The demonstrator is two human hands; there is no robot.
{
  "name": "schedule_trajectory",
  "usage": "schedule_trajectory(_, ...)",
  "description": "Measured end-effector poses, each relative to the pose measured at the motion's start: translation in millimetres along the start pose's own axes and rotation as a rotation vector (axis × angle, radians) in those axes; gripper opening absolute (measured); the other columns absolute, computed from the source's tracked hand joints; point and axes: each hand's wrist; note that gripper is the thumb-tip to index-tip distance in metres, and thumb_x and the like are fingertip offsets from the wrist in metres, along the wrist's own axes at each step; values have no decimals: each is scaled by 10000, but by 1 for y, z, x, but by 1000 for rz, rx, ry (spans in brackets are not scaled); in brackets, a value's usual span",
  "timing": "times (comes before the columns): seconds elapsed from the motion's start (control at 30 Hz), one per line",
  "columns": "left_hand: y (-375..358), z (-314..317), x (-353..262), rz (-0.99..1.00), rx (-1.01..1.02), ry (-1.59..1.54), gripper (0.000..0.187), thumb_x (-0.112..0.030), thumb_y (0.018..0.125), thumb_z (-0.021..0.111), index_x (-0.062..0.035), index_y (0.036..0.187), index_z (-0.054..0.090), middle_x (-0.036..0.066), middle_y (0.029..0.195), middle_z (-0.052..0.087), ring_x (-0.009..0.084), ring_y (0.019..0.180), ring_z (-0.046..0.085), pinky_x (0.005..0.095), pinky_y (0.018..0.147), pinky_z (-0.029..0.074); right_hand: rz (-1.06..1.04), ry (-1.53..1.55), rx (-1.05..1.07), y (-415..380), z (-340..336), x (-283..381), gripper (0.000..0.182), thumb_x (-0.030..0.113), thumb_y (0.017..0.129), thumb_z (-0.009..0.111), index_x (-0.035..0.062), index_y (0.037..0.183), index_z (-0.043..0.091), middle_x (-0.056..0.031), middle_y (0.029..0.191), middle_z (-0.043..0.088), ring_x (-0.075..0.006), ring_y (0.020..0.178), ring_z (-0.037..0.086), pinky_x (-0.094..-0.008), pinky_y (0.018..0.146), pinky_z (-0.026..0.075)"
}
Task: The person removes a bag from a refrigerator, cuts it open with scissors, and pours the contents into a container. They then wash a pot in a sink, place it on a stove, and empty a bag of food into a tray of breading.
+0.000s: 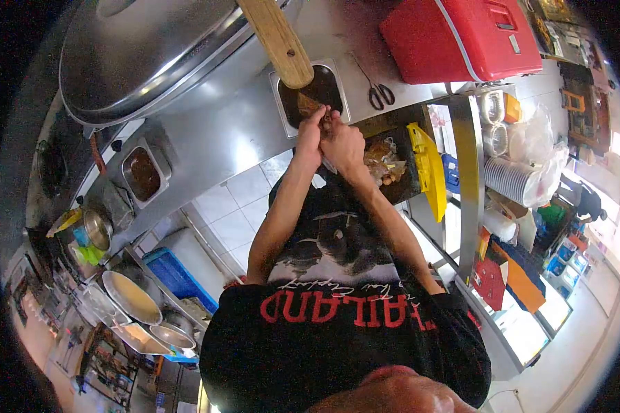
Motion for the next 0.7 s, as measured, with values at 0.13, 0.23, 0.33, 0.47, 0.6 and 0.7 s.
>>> schedule_trajectory(0.13,-8,6,-4,-130,88,-102,215,-291,915,563,-93,993,590,85,961,675,215,841,631,359,780,510,-133,273,66,-1,-4,-21,427,348,877,551,-20,1087,599,-250,832,654,-379,777,664,-456,702,518)
schedule_trajectory(0.23,-19,14,-18,-176,69,-103,232,-315,932,521,-92,950,579,94,959,666,210,875,633,341,792,508,142,956,403,3,-19,-41,513,442,931,504,-18,1147,576,-158,951,666,-287,825,663,-403,705,515)
schedule_trajectory(0.33,-18,15,-12,-42,195,-41,258,-330,925,521,-79,960,571,120,997,669,226,855,632,370,793,510,243,1270,557,3,-25,-39,438,369,949,539,13,1203,554,-36,1038,620,-150,853,593,-321,727,485)
schedule_trajectory(0.47,-1,5,-4,76,253,67,271,-318,944,469,-70,922,577,103,980,661,201,851,619,349,806,500,304,1244,496,-1,-37,-14,368,231,915,618,10,1203,558,-34,1010,622,-155,889,589,-292,772,479)
schedule_trajectory(0.6,-14,16,-2,163,187,119,278,-309,954,446,-68,904,576,72,943,637,169,861,597,318,823,476,90,1026,339,11,-6,-26,328,146,859,661,9,1148,587,-76,1028,658,-216,957,627,-333,761,501)
schedule_trajectory(0.7,-27,27,-4,231,126,169,255,-314,947,481,-88,968,598,24,949,634,126,853,584,279,763,458,-117,577,-6,15,11,-31,273,119,808,657,-9,1043,602,-184,990,675,-330,919,654,-399,739,508)
Point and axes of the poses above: each hand's wrist, its own y-axis towards the middle knuckle, its own z-axis out of the palm, x = y × z
